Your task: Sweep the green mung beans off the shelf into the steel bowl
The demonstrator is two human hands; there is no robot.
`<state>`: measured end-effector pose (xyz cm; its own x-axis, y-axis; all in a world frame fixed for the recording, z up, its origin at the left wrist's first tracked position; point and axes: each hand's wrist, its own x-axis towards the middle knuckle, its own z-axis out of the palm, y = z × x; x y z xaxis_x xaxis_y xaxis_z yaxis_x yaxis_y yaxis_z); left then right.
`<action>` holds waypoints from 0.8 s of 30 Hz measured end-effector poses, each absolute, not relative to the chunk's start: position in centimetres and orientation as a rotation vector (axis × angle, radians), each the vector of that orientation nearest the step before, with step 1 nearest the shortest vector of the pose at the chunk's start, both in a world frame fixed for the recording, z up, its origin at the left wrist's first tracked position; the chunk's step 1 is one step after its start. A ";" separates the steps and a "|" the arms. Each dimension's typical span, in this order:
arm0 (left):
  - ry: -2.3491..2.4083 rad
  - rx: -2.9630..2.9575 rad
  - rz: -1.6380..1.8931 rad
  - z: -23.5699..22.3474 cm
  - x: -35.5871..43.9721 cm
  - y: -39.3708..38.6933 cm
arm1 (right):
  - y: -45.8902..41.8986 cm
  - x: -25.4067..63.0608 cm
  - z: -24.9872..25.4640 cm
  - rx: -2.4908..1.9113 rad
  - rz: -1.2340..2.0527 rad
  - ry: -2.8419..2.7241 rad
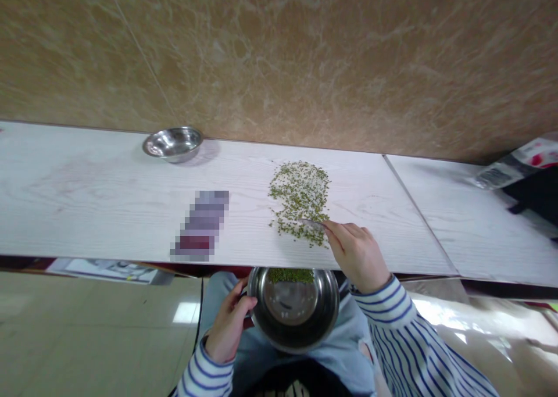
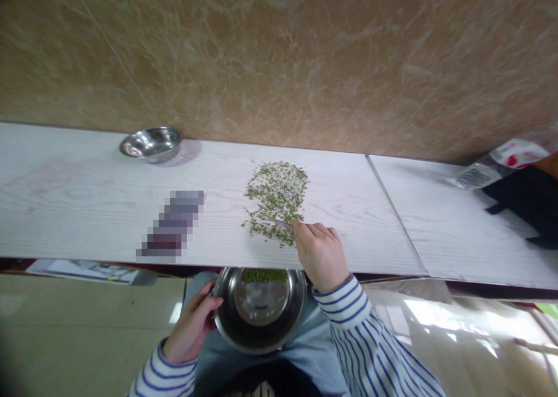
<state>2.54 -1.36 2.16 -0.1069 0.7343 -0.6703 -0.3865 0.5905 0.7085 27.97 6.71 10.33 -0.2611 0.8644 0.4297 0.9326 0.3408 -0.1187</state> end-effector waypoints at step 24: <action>1.413 0.323 1.009 2.6 4.3 -1.3 | 6.3 30.6 9.6 -1.735 -0.374 -1.982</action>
<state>4.25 -1.27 2.63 -0.1541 0.7351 -0.6602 -0.3861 0.5703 0.7251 30.55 6.34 9.59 -0.0842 0.8512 0.5180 0.9815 0.1606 -0.1043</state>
